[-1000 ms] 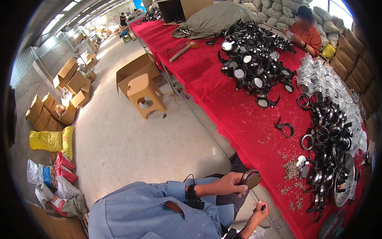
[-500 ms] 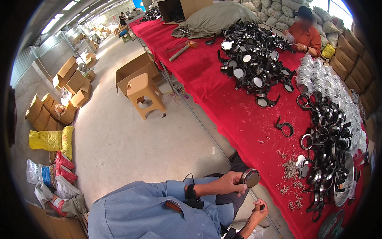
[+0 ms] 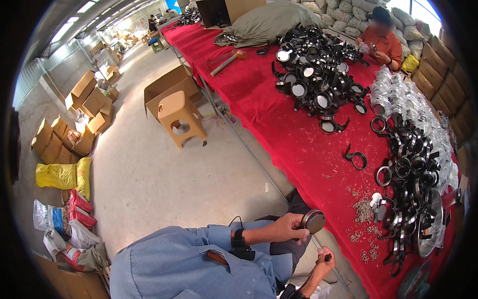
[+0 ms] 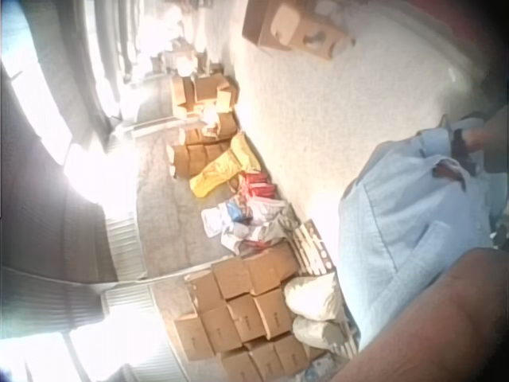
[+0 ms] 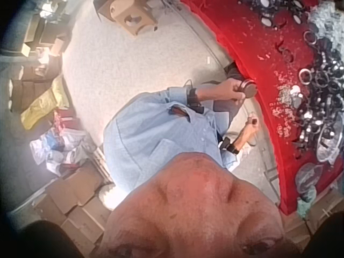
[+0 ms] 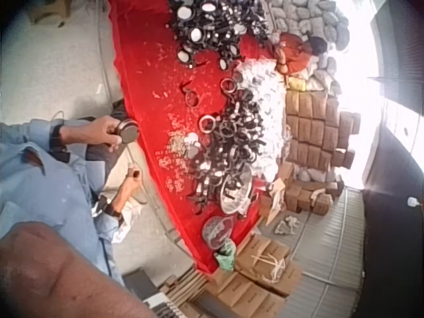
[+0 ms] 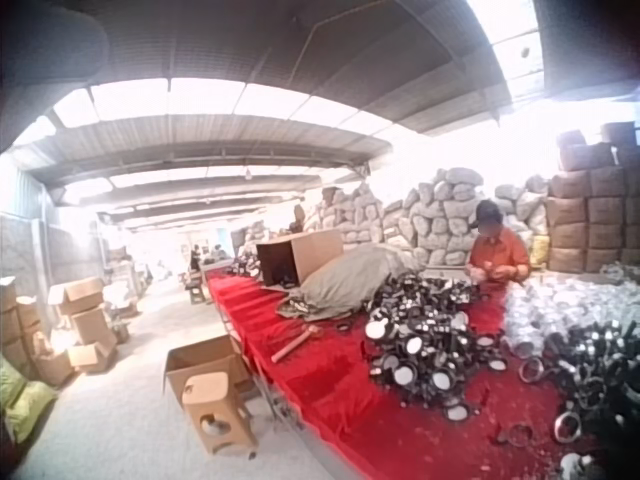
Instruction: Assembling small black plastic circular frames or housings by hand on a workbench.
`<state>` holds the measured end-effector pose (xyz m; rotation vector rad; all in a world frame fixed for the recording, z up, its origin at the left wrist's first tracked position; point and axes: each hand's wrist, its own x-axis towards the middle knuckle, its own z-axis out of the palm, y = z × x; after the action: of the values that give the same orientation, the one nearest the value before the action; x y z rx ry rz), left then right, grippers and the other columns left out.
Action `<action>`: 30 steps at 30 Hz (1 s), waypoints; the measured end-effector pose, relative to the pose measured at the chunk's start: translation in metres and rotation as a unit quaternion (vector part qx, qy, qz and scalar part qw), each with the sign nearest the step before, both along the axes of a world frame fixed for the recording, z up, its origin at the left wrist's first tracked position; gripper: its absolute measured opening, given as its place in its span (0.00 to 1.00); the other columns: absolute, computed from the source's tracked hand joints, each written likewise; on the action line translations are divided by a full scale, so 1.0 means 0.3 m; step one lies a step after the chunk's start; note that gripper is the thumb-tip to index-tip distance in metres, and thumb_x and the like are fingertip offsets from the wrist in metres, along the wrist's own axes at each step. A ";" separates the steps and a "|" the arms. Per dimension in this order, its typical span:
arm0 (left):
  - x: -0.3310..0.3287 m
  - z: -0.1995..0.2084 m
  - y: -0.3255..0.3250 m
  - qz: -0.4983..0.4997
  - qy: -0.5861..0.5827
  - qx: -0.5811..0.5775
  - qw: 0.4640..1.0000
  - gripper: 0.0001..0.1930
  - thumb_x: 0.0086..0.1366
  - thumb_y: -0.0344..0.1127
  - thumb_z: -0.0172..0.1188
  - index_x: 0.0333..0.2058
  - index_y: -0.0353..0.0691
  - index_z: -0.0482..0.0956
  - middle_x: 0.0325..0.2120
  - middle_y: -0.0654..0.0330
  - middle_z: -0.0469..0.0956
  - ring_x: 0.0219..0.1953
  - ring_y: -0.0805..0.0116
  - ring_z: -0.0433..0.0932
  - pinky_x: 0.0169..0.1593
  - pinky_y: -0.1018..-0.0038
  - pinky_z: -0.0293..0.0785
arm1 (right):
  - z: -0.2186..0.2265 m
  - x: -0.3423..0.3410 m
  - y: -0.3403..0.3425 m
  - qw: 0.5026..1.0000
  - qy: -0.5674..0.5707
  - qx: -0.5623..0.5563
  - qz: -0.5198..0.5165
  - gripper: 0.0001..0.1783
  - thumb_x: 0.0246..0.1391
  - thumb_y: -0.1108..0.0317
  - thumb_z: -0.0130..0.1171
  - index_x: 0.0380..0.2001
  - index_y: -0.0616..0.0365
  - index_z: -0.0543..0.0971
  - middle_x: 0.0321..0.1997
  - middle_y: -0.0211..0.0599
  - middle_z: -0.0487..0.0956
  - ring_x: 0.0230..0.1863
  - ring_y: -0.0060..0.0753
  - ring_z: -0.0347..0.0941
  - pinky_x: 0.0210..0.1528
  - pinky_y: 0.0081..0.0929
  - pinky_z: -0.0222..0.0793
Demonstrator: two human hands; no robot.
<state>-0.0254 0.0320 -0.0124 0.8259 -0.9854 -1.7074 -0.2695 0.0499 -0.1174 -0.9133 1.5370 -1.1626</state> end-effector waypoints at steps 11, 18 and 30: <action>0.088 0.126 -0.002 0.058 -0.095 0.044 0.993 0.09 0.66 0.30 0.56 0.43 0.33 0.76 0.29 0.54 0.81 0.28 0.69 0.81 0.35 0.74 0.78 | 0.103 0.055 -0.045 0.994 0.096 0.006 0.042 0.09 0.57 0.67 0.60 0.30 0.63 0.80 0.21 0.25 0.76 0.25 0.15 0.65 0.29 0.19 0.61; 0.028 0.108 -0.012 0.030 -0.106 0.060 0.992 0.08 0.65 0.27 0.56 0.42 0.32 0.77 0.29 0.55 0.81 0.28 0.73 0.80 0.36 0.77 0.77 | 0.117 -0.021 0.009 0.997 -0.048 0.008 -0.059 0.18 0.60 0.59 0.61 0.20 0.59 0.78 0.18 0.27 0.75 0.22 0.15 0.64 0.26 0.19 0.59; 0.029 0.103 0.015 0.041 -0.114 0.061 0.991 0.09 0.65 0.28 0.56 0.43 0.32 0.77 0.30 0.55 0.81 0.28 0.72 0.80 0.36 0.76 0.78 | 0.054 -0.043 0.033 0.984 -0.161 0.026 -0.071 0.21 0.62 0.54 0.59 0.18 0.52 0.75 0.15 0.17 0.64 0.17 0.10 0.52 0.19 0.15 0.46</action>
<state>-0.0167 0.0363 0.0185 1.1467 -0.9917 -1.6396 -0.2826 0.0597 -0.1011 -0.5554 1.3768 -1.2951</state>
